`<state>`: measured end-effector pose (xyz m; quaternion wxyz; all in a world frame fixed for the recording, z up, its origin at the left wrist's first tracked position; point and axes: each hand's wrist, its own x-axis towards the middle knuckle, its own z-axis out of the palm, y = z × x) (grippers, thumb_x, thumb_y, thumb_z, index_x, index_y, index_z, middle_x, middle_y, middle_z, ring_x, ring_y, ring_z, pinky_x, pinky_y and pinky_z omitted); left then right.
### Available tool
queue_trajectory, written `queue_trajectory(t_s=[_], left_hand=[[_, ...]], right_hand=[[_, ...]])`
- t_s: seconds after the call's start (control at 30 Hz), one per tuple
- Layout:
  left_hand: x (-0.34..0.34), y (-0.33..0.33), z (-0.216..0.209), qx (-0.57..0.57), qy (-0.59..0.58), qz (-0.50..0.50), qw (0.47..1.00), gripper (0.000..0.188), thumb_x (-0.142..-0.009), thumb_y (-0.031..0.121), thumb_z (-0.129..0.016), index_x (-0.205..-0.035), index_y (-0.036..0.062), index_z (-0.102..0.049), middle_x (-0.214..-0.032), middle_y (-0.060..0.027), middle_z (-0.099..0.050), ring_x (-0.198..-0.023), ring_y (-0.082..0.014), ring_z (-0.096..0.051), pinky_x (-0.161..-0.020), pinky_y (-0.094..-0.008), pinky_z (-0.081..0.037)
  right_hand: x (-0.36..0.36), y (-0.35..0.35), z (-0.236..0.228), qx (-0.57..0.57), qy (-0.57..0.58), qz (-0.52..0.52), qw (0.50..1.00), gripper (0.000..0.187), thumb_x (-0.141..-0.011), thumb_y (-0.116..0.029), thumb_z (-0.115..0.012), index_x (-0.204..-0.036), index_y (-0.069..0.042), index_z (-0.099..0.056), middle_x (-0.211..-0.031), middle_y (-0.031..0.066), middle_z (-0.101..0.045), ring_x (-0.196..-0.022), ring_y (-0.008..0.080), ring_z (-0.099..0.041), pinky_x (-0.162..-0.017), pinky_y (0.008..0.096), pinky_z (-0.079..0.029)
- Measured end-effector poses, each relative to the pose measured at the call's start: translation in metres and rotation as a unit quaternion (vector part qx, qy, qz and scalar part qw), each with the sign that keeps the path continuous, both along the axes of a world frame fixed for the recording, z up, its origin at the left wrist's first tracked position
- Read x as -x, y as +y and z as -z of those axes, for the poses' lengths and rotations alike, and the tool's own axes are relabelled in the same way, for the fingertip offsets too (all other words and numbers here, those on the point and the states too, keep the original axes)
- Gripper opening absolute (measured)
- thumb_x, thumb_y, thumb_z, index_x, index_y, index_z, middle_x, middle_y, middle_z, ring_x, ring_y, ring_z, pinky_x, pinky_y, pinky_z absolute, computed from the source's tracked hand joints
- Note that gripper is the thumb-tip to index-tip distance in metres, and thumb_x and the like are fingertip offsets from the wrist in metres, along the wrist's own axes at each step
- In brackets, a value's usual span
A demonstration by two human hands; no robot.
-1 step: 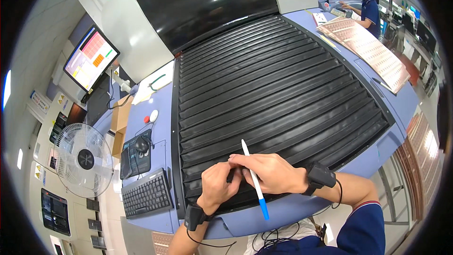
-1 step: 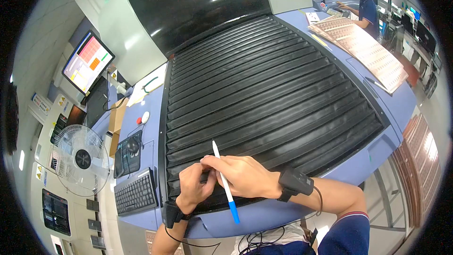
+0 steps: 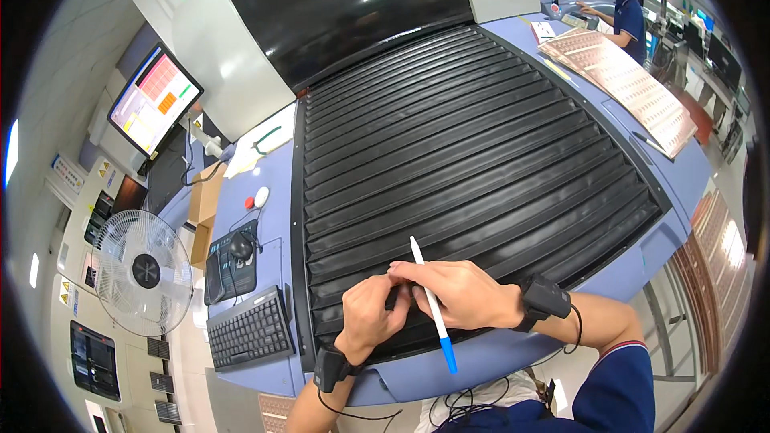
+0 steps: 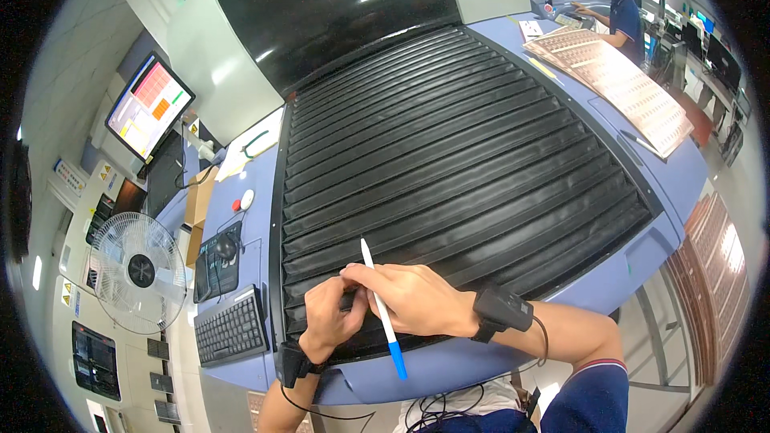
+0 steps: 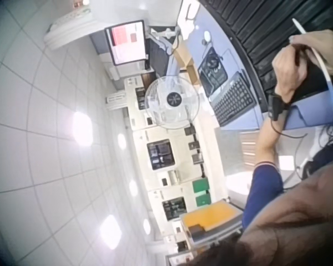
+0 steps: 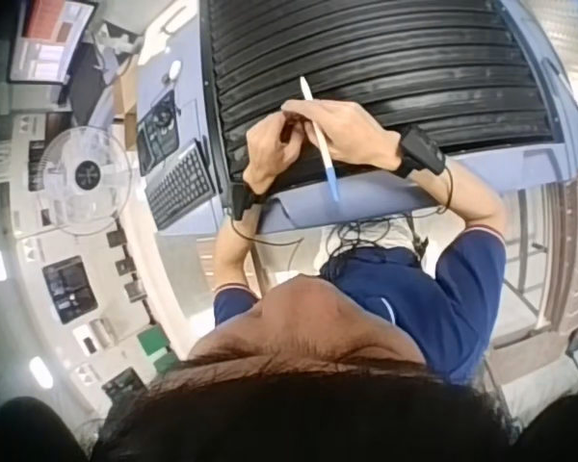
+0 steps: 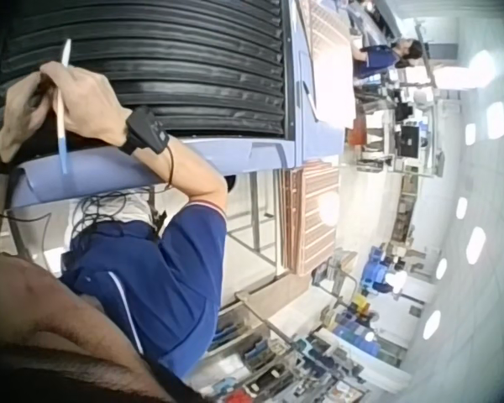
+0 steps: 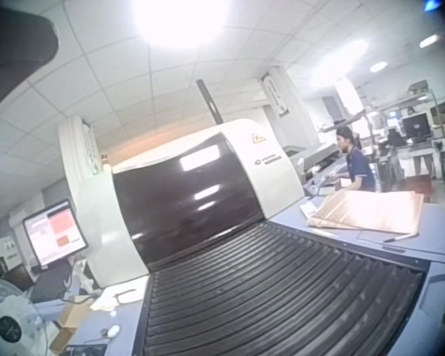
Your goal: Inspecting and marking electronic circuit board panels using a blue pen on an inspection workstation.
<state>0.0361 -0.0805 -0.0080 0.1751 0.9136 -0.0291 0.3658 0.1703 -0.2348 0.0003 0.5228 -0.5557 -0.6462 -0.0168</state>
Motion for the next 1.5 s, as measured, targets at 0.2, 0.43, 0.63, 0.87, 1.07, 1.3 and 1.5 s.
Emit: queue_trajectory(t_s=[0.2, 0.43, 0.63, 0.87, 1.07, 1.3, 1.5], left_hand=[[-0.001, 0.000, 0.000, -0.005, -0.007, -0.004, 1.000, 0.020, -0.072, -0.002, -0.077, -0.089, 0.0016, -0.067, -0.079, -0.0104, -0.071, -0.065, -0.0284, -0.068, -0.058, -0.0356, -0.053], [-0.003, -0.003, -0.005, 0.003, 0.000, 0.010, 1.000, 0.018, -0.075, -0.003, -0.077, -0.090, -0.0015, -0.067, -0.080, -0.0155, -0.072, -0.068, -0.0318, -0.071, -0.060, -0.0363, -0.055], [0.000, -0.001, -0.003, -0.012, 0.017, -0.003, 1.000, 0.019, -0.077, 0.003, -0.076, -0.096, 0.0031, -0.071, -0.085, -0.0114, -0.074, -0.073, -0.0289, -0.073, -0.064, -0.0368, -0.058], [-0.002, -0.005, -0.002, 0.008, 0.000, 0.015, 1.000, 0.017, -0.077, 0.000, -0.075, -0.094, 0.0007, -0.070, -0.082, -0.0146, -0.073, -0.071, -0.0307, -0.073, -0.063, -0.0366, -0.058], [0.000, -0.005, 0.000, 0.011, 0.008, 0.013, 1.000, 0.018, -0.078, 0.000, -0.076, -0.094, -0.0007, -0.070, -0.082, -0.0145, -0.073, -0.069, -0.0302, -0.072, -0.061, -0.0354, -0.057], [0.002, -0.005, 0.008, 0.034, 0.052, 0.004, 0.998, 0.018, -0.082, 0.007, -0.075, -0.098, 0.0010, -0.069, -0.087, -0.0138, -0.074, -0.076, -0.0298, -0.073, -0.066, -0.0363, -0.058], [0.001, -0.008, 0.007, 0.042, 0.043, 0.009, 0.998, 0.020, -0.078, 0.004, -0.078, -0.094, -0.0030, -0.070, -0.085, -0.0179, -0.073, -0.073, -0.0323, -0.073, -0.064, -0.0359, -0.058]], right_hand=[[-0.001, 0.001, 0.006, 0.005, 0.002, 0.008, 1.000, 0.052, -0.081, 0.004, -0.066, -0.132, 0.002, -0.056, -0.103, 0.0165, -0.073, -0.083, 0.0342, -0.073, -0.069, 0.0401, -0.061], [-0.004, 0.000, 0.002, 0.021, 0.018, -0.001, 1.000, 0.053, -0.082, 0.004, -0.065, -0.134, 0.002, -0.056, -0.103, 0.0169, -0.073, -0.082, 0.0342, -0.073, -0.070, 0.0400, -0.061], [-0.002, -0.001, -0.004, 0.044, 0.023, 0.003, 0.999, 0.047, -0.086, -0.003, -0.065, -0.133, -0.003, -0.056, -0.104, 0.0189, -0.071, -0.088, 0.0374, -0.072, -0.073, 0.0427, -0.060], [-0.001, -0.001, 0.000, 0.020, 0.004, 0.017, 1.000, 0.047, -0.083, -0.001, -0.069, -0.129, 0.000, -0.059, -0.101, 0.0175, -0.072, -0.085, 0.0357, -0.072, -0.072, 0.0412, -0.060], [-0.001, -0.001, -0.004, 0.028, 0.011, 0.008, 1.000, 0.047, -0.083, 0.001, -0.068, -0.129, 0.000, -0.060, -0.098, 0.0163, -0.073, -0.082, 0.0336, -0.073, -0.071, 0.0390, -0.061], [-0.001, -0.002, 0.000, 0.044, 0.007, 0.006, 0.999, 0.045, -0.085, -0.004, -0.069, -0.129, -0.001, -0.059, -0.099, 0.0168, -0.073, -0.083, 0.0350, -0.073, -0.071, 0.0413, -0.060], [-0.001, -0.002, -0.002, 0.033, 0.008, 0.002, 0.999, 0.044, -0.085, -0.004, -0.069, -0.128, -0.001, -0.059, -0.098, 0.0162, -0.073, -0.083, 0.0345, -0.073, -0.072, 0.0409, -0.060]])
